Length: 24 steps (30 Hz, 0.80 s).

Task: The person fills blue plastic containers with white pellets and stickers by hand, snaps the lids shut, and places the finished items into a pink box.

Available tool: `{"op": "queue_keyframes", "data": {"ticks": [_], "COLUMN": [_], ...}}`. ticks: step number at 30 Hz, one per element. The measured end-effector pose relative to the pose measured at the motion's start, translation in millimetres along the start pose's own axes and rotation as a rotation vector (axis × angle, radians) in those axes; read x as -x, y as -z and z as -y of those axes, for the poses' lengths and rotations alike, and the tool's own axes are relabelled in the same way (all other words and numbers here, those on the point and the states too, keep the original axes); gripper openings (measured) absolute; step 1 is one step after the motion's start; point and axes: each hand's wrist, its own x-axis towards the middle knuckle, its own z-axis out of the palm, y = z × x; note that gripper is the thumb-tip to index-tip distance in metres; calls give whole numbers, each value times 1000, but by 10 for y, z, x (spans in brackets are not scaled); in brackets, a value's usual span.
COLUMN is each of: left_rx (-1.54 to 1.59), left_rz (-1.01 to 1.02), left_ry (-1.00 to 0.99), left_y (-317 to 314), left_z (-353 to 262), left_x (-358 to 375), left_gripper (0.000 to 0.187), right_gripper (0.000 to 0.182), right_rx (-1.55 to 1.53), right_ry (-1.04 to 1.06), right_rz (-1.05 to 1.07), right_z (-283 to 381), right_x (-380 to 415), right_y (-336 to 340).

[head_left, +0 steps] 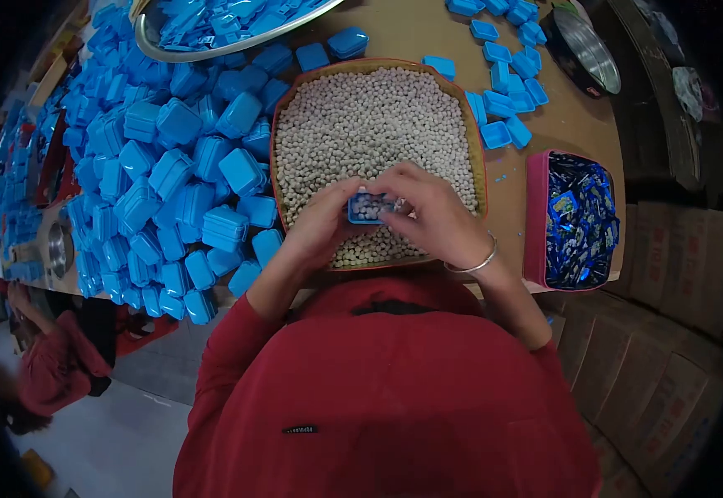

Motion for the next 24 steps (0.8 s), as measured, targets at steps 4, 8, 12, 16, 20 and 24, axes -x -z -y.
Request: {"op": "queue_keyframes", "data": {"ticks": [4,8,12,16,20,24], "left_rx": [18,-16,-28,-64,-59,-211], "left_rz": [-6,-5,-25,-59,-89,-50], "left_ry": [-15,-3,-15,-94,-84,-74], "left_y": [74,38,17,-31,8,24], "left_z": [26,6,2,-8,54,96], "left_x": [-31,-19,-1,18,2,-20], "left_gripper": [36,39,40,35,45,43], "right_gripper": [19,8,5,5,8,13], "right_rx": [183,584,610,666,546,237], "right_ry": [-190,-145,-158,-131,-76,-24], "right_rz": [-19,194,262,175,128,50], "right_z": [-196,-334,-421,-448,-494,-186], "right_x": [183,387,350,364,389,237], "right_y": [205,151,37,-35,52,148]}}
